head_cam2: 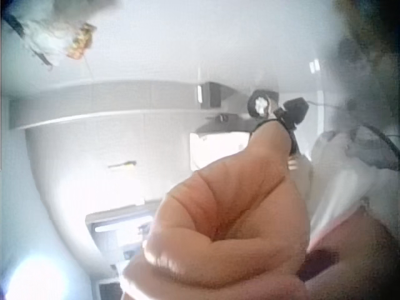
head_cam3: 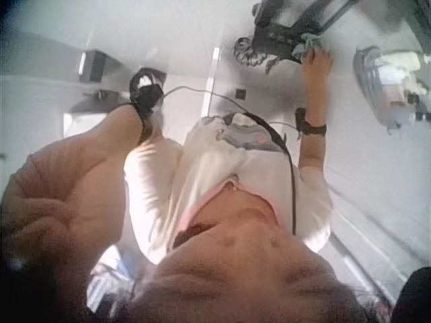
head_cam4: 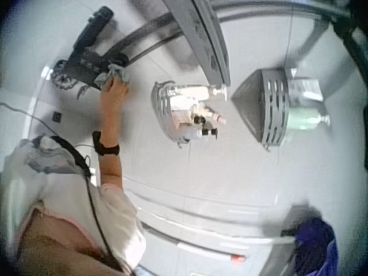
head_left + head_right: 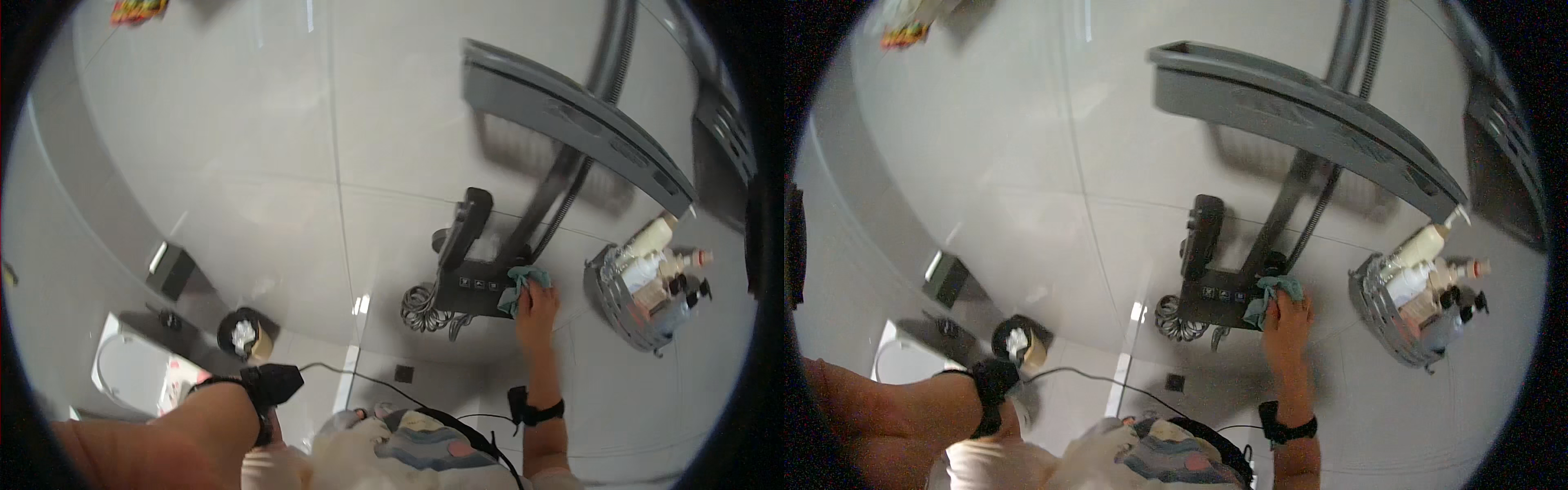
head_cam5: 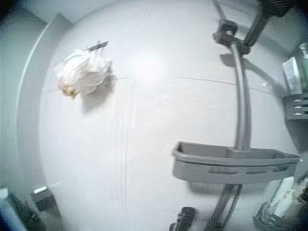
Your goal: Wipe down bathroom walls, shower fixtures, and trash can using a cloth.
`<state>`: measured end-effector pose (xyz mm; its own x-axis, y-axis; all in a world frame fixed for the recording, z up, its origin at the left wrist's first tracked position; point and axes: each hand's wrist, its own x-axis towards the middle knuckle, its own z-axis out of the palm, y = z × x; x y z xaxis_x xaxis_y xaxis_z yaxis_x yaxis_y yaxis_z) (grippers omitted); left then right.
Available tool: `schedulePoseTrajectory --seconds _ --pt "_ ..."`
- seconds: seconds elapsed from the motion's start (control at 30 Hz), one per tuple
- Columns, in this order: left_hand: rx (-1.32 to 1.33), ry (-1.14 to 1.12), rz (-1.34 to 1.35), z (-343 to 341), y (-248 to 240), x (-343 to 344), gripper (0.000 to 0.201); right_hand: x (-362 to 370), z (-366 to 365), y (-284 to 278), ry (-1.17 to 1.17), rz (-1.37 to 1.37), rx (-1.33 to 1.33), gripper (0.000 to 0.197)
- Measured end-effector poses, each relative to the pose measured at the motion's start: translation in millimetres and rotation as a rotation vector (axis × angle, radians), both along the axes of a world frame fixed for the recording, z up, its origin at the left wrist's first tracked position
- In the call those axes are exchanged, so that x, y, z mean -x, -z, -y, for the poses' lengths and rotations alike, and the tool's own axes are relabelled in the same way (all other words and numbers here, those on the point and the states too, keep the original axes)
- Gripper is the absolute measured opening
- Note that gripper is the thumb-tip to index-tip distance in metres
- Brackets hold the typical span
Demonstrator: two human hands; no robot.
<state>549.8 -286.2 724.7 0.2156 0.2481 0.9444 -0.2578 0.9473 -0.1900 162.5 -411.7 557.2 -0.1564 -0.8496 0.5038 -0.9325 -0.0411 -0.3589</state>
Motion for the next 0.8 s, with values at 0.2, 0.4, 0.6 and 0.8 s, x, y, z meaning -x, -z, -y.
schedulePoseTrajectory --seconds 0.2,0.4,0.6,0.8 --pt "-0.183 -0.204 -0.098 57.8 19.4 29.2 0.027 -59.5 -12.7 -0.3 -0.029 -0.396 0.267 0.016" --pt "-1.306 0.442 0.187 95.1 152.9 73.7 0.048 -118.1 -39.0 -43.8 -0.458 0.293 0.046 0.020" --pt "-1.662 0.491 0.400 101.6 178.7 81.1 0.034 -139.5 -22.8 -12.2 -0.636 0.658 -0.098 0.024" --pt "-1.782 0.726 0.235 113.9 203.1 59.1 0.025 -133.2 -15.6 13.4 -0.650 1.237 -0.345 0.023"
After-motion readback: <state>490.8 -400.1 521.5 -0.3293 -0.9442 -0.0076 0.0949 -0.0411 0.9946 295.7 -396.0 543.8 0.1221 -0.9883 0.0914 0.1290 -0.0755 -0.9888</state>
